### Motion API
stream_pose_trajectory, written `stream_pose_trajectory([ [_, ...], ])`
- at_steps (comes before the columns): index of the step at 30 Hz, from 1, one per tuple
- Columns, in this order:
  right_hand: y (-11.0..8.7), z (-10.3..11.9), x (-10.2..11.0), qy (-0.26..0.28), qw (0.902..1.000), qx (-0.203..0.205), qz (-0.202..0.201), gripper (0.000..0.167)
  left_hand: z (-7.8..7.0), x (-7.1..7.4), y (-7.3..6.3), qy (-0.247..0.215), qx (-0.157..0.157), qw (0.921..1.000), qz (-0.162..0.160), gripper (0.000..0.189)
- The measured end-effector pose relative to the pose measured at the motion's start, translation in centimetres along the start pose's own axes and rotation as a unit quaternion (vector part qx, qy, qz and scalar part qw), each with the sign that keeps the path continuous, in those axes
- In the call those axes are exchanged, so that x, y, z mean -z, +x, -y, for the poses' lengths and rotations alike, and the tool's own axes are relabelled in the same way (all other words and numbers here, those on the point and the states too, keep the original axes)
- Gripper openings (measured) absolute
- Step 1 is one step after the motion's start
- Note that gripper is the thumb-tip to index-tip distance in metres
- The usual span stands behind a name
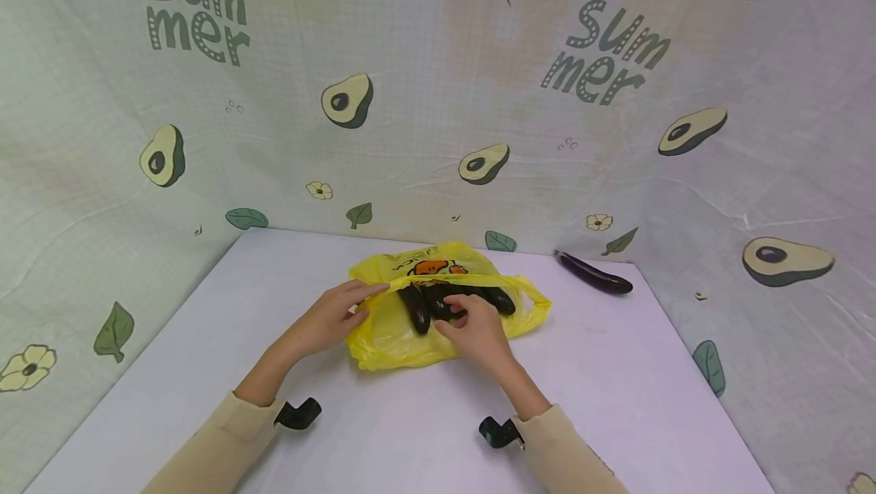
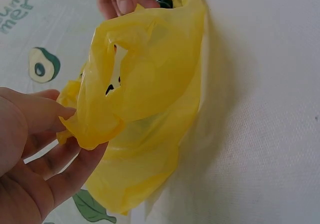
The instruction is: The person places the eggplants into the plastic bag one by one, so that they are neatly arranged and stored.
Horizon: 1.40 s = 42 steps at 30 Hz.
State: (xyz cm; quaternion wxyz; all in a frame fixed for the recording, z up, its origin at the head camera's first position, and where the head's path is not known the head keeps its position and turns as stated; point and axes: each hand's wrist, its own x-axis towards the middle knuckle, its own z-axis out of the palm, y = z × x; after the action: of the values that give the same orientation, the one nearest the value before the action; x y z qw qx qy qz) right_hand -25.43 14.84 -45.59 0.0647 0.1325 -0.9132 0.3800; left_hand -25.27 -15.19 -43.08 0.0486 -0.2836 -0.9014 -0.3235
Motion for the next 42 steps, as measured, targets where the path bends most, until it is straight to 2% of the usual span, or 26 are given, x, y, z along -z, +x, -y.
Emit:
stream_pose_trajectory([
  [10,-0.6,-2.8,6.8,-0.029,0.9956,0.087,0.023,0.047,0.2,-0.1,-0.1,0.000,-0.004,1.0000,0.000,0.057],
  [15,-0.7,-4.4,9.8,-0.058,0.9928,0.105,0.001,0.045,0.2,-0.2,-0.1,-0.001,-0.004,1.0000,0.001,0.056],
  [24,0.0,-7.6,14.0,-0.115,0.9891,0.087,-0.030,0.046,0.4,-0.3,0.0,0.001,0.001,1.0000,0.001,0.056],
  [30,0.3,-9.7,15.8,-0.134,0.9884,0.067,-0.023,0.051,0.5,-0.5,0.2,0.001,-0.003,1.0000,-0.001,0.055],
  [35,0.7,-11.1,17.1,-0.145,0.9868,0.068,-0.025,0.055,0.5,-0.6,0.1,-0.001,-0.004,1.0000,-0.001,0.055],
  [42,1.4,-12.9,18.5,-0.181,0.9819,0.052,-0.017,0.062,0.6,-0.6,0.1,0.000,-0.013,0.9999,-0.001,0.056],
])
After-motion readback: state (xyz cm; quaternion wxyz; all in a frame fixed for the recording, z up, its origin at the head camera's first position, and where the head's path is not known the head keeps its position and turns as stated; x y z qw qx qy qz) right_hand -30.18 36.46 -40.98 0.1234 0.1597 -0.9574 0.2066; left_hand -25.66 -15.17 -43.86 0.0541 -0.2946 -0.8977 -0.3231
